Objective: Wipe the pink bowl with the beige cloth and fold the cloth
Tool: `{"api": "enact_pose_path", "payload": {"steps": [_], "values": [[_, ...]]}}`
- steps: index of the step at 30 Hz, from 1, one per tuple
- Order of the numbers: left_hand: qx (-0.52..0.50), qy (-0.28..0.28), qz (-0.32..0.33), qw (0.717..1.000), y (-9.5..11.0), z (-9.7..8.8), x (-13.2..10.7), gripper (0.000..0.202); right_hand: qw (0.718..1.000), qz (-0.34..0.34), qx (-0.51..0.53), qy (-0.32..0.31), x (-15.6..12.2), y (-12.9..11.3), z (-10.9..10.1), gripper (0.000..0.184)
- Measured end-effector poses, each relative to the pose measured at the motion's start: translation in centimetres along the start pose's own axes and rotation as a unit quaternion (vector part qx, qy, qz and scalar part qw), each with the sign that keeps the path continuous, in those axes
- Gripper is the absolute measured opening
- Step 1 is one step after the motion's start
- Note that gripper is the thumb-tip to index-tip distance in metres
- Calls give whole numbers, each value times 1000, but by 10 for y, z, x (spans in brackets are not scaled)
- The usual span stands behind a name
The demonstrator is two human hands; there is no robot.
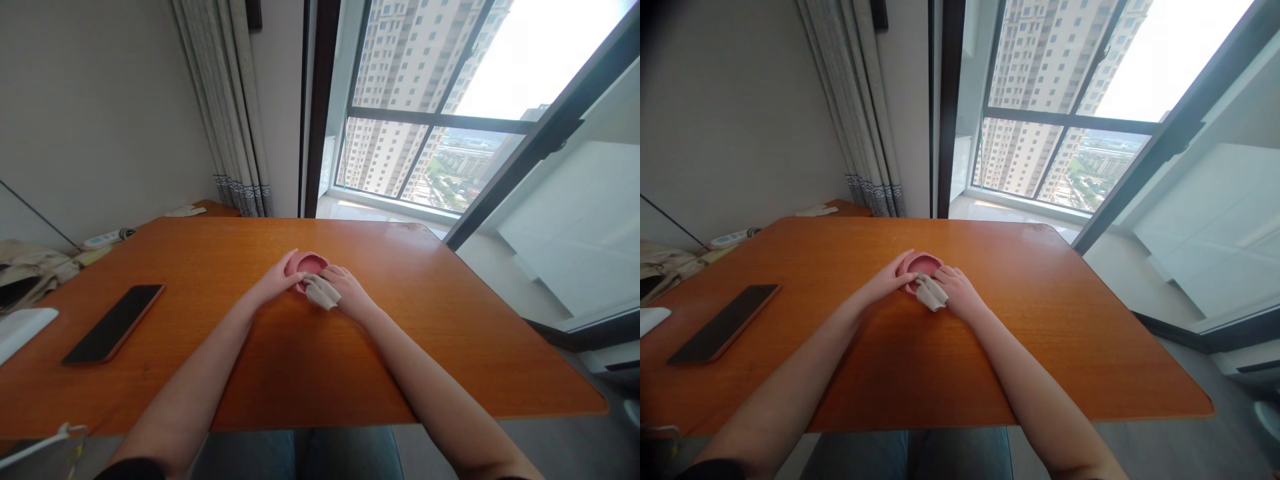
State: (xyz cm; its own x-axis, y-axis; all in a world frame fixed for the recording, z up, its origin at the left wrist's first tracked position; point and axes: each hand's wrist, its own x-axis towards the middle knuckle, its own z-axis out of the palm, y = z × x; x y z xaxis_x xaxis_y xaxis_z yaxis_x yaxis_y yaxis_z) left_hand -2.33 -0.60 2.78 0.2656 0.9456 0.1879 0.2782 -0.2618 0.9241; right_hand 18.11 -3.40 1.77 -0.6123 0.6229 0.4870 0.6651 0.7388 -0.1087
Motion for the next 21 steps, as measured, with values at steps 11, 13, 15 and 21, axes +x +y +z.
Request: {"api": "enact_pose_path", "payload": {"steps": [11,13,15,21], "values": [[33,75,80,993,2,17,-8,60,998,-38,26,-38,3,-9,2,15],[51,14,75,996,3,-1,-4,60,999,-27,-6,-34,3,-10,0,16],[32,-19,59,998,6,-9,-4,66,999,-13,-48,-21,3,-12,0,16],[-85,135,21,987,8,31,-12,80,996,21,-88,-10,2,-16,5,12]]}}
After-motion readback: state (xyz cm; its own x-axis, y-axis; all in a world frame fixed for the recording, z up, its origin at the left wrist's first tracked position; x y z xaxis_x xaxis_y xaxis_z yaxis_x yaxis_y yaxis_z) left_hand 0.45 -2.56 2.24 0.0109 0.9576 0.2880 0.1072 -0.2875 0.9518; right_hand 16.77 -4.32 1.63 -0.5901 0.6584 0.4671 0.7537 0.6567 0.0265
